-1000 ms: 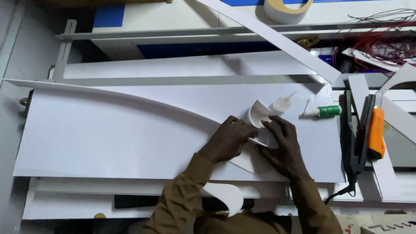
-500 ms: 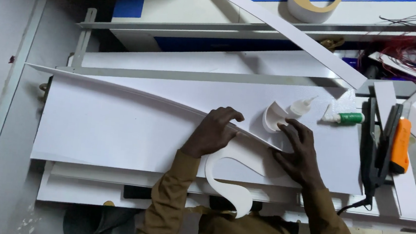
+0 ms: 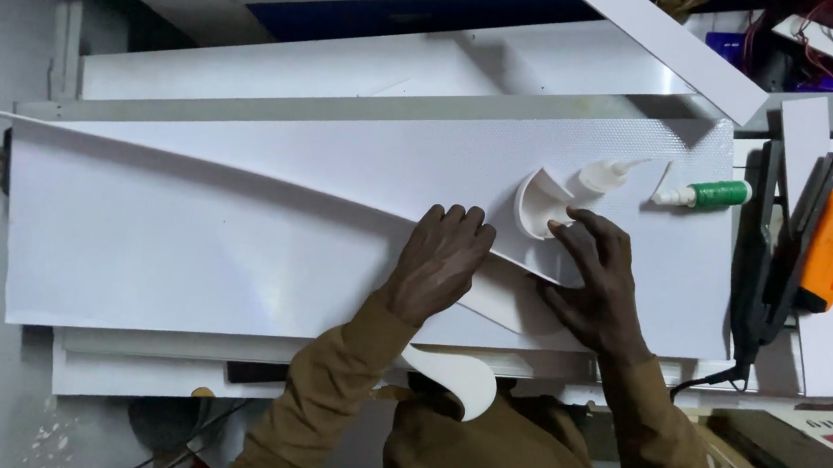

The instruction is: The person is gluing a thin, flexible white acrylic strip onto a larger white acrylic base to form a curved shape for a sign.

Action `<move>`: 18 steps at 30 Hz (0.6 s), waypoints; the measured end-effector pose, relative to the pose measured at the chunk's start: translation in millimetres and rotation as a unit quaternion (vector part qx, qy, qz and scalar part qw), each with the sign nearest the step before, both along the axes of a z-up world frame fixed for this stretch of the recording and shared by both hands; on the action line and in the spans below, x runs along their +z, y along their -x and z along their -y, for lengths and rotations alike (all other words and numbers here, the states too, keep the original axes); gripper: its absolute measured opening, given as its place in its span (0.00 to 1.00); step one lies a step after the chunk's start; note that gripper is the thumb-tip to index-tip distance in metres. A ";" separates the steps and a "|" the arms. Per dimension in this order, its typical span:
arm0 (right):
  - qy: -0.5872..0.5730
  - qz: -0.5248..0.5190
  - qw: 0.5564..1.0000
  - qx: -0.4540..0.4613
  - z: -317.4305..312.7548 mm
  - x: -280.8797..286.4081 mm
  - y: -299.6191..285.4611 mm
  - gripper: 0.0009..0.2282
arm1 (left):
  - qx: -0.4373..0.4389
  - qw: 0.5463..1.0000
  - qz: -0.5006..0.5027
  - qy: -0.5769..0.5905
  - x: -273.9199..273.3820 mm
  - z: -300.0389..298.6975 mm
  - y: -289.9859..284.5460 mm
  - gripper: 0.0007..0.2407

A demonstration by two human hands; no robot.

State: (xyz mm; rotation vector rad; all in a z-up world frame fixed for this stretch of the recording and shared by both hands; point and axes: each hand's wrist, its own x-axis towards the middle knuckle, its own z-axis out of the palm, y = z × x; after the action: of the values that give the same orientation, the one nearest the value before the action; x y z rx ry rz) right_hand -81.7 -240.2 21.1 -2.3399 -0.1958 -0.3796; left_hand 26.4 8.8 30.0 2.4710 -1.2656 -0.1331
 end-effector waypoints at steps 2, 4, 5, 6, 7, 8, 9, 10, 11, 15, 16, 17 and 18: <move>-0.009 -0.011 1.000 0.002 1.4 -0.4 -1.7 0.35 | 0.007 1.000 -0.004 -0.006 3.3 0.8 0.6 0.05; -0.020 -0.026 0.999 0.002 1.7 -3.2 -1.4 0.34 | 0.012 1.000 -0.011 -0.013 4.9 0.0 2.1 0.06; -0.012 -0.004 1.000 0.005 2.5 -6.1 -3.6 0.34 | 0.004 1.000 -0.014 -0.022 4.8 0.0 0.4 0.05; -0.004 0.018 1.000 0.008 3.6 -9.0 -6.1 0.34 | -0.003 0.999 -0.016 -0.030 4.8 0.1 -1.6 0.05; -0.006 0.009 1.000 0.006 3.7 -10.0 -6.6 0.34 | -0.005 0.999 -0.025 -0.032 5.5 -0.3 -3.5 0.05; -0.010 0.008 1.000 0.002 3.8 -10.7 -7.3 0.34 | -0.019 0.998 -0.027 -0.045 6.5 -0.7 -5.7 0.05; -0.014 0.007 1.000 0.001 3.8 -11.3 -8.7 0.33 | -0.031 0.997 -0.029 -0.059 8.3 -1.5 -7.6 0.05; -0.017 -0.002 1.000 0.001 5.3 -12.5 -8.5 0.33 | -0.031 0.997 -0.038 -0.062 9.1 0.5 -8.4 0.05; -0.019 -0.003 1.000 -0.002 5.8 -14.1 -8.7 0.32 | -0.035 0.997 -0.040 -0.063 10.1 1.6 -9.8 0.04; -0.032 -0.003 0.999 -0.007 7.9 -25.3 -6.7 0.30 | -0.059 0.994 -0.027 -0.085 14.3 1.5 -18.6 0.05; -0.036 -0.011 0.999 -0.008 8.9 -23.5 -8.8 0.30 | -0.061 0.994 -0.035 -0.088 14.3 3.7 -19.9 0.05; -0.020 -0.018 1.000 0.005 9.8 -21.5 -8.9 0.25 | -0.041 0.993 0.043 -0.098 14.5 5.6 -19.1 0.05; -0.004 -0.025 1.000 0.018 10.4 -19.2 -8.4 0.22 | -0.021 0.987 0.121 -0.107 15.0 7.2 -17.6 0.09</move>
State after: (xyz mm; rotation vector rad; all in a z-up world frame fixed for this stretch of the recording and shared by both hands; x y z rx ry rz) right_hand -73.4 -250.6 1.8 -2.3327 -0.2128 -0.3037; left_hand 44.0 1.6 45.0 2.7100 -1.4709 0.0246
